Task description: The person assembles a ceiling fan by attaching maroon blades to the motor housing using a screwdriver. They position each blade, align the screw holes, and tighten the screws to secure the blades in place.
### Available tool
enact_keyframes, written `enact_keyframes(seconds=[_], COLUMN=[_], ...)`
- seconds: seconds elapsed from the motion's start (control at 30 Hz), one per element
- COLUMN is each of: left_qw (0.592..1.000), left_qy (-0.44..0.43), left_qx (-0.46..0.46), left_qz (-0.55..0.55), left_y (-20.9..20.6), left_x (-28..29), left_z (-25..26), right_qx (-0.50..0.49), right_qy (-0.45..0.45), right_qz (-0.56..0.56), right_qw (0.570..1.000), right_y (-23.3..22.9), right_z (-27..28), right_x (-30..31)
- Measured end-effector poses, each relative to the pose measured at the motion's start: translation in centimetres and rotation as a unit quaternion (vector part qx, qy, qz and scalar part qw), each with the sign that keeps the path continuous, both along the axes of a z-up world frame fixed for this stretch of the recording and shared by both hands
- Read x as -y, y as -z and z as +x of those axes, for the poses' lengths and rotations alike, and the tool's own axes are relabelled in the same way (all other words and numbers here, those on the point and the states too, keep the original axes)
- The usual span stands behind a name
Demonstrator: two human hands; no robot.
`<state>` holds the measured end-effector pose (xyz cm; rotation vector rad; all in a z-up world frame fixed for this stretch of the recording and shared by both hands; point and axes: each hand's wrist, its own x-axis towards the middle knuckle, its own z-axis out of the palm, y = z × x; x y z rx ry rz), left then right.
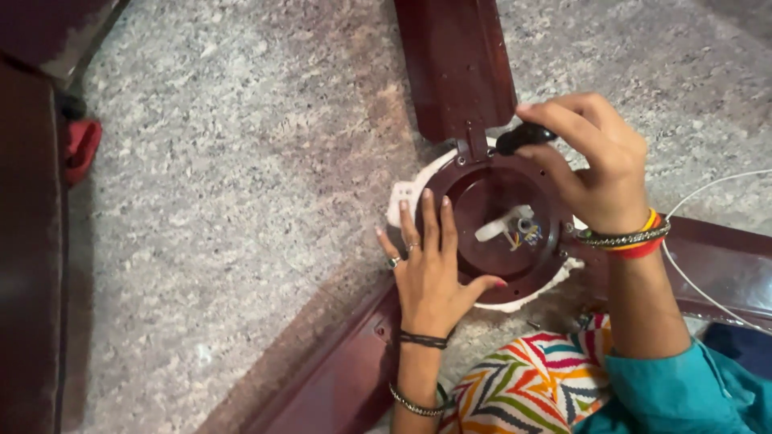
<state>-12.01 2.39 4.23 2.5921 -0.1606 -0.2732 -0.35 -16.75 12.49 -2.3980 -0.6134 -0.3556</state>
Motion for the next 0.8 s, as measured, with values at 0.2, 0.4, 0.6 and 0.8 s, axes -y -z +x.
enact_keyframes(seconds=[0.2, 0.4, 0.6, 0.8], left_qw=[1.0, 1.0, 1.0, 1.0], left_qy=[0.012, 0.009, 0.006, 0.008], left_qx=[0.0, -0.006, 0.004, 0.008], left_qz=[-0.013, -0.02, -0.028, -0.022], left_y=[-0.2, 0.2, 0.4, 0.4], left_x=[-0.6, -0.6, -0.6, -0.7], left_z=[0.9, 0.6, 0.5, 0.5], right_qx=[0.025, -0.009, 0.036, 0.044], right_qy=[0.07, 0.044, 0.051, 0.083], right_qz=[-0.018, -0.022, -0.091, -0.052], right_qw=[0.997, 0.999, 0.994, 0.994], right_y=[0.2, -1.3, -1.6, -1.0], right_z=[-0.1, -0.5, -0.6, -0.7], right_x=[-1.1, -0.9, -1.0, -0.6])
